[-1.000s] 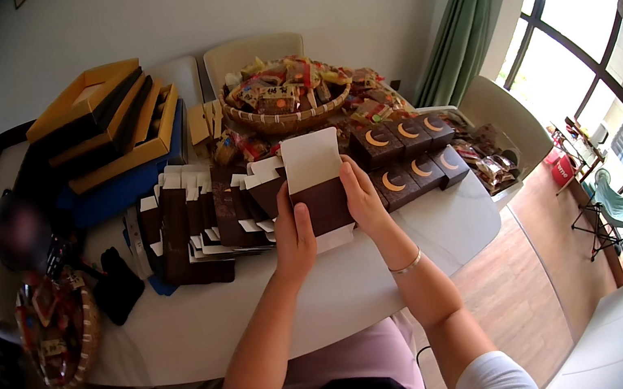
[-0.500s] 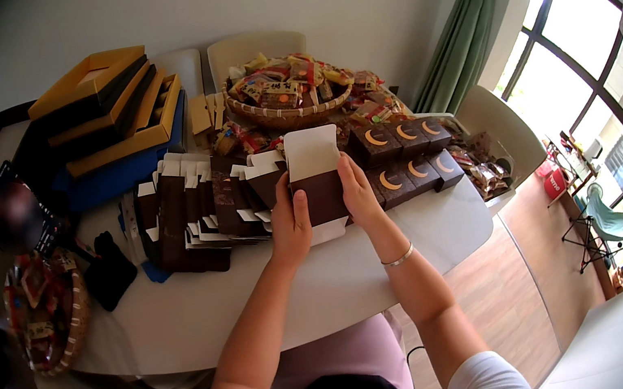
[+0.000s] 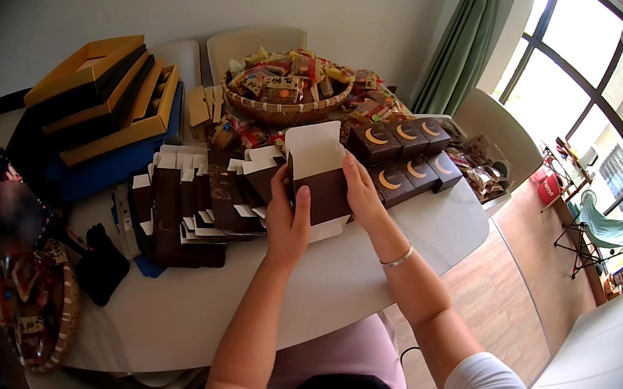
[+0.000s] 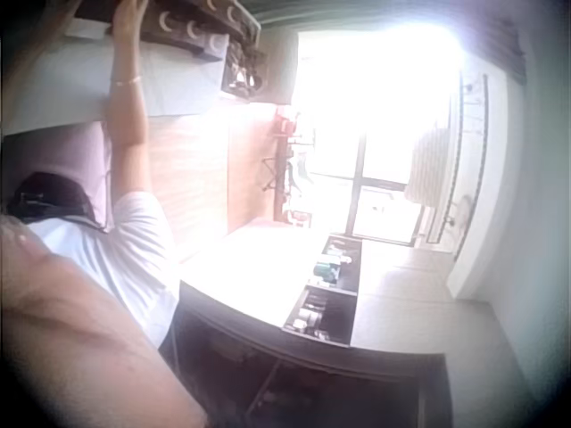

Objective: The person assembles small brown cardboard boxes by folding the flaps and closing them. They handle the boxes one at a time, picking them up from a stack, folding the sides, and placing the finished boxes into a neat pile on the table.

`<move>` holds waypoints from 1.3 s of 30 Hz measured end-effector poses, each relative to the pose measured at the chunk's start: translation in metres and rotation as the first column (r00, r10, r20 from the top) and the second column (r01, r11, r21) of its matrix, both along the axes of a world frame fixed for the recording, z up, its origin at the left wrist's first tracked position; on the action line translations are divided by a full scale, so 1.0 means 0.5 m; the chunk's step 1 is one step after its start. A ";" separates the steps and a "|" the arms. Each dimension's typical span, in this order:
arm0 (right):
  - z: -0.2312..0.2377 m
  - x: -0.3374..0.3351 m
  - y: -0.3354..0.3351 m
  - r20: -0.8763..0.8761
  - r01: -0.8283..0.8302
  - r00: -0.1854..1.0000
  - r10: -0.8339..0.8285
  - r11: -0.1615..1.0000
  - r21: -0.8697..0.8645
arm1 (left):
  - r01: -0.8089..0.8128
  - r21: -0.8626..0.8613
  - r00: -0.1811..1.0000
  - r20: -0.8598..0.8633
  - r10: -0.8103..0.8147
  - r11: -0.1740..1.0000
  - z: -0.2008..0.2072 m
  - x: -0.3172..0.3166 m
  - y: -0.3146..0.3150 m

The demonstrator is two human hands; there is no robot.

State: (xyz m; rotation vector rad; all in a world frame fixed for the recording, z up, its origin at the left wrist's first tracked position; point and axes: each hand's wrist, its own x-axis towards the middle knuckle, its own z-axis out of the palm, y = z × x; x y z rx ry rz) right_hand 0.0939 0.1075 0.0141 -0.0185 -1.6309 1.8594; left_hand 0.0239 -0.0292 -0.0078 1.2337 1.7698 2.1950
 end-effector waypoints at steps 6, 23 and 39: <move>-0.002 0.000 0.004 -0.008 -0.052 0.999 0.052 0.999 0.016 | -0.145 -0.031 0.978 -0.158 0.139 0.989 -0.011 -0.011 0.001; -0.004 0.015 0.032 0.119 -0.129 0.973 0.197 0.895 -0.426 | -0.228 -0.054 0.897 -0.400 0.188 0.972 -0.005 -0.011 -0.006; 0.011 0.013 0.026 0.096 -0.098 0.982 0.163 0.873 -0.477 | -0.233 -0.016 0.832 -0.520 0.191 0.972 0.000 -0.006 -0.012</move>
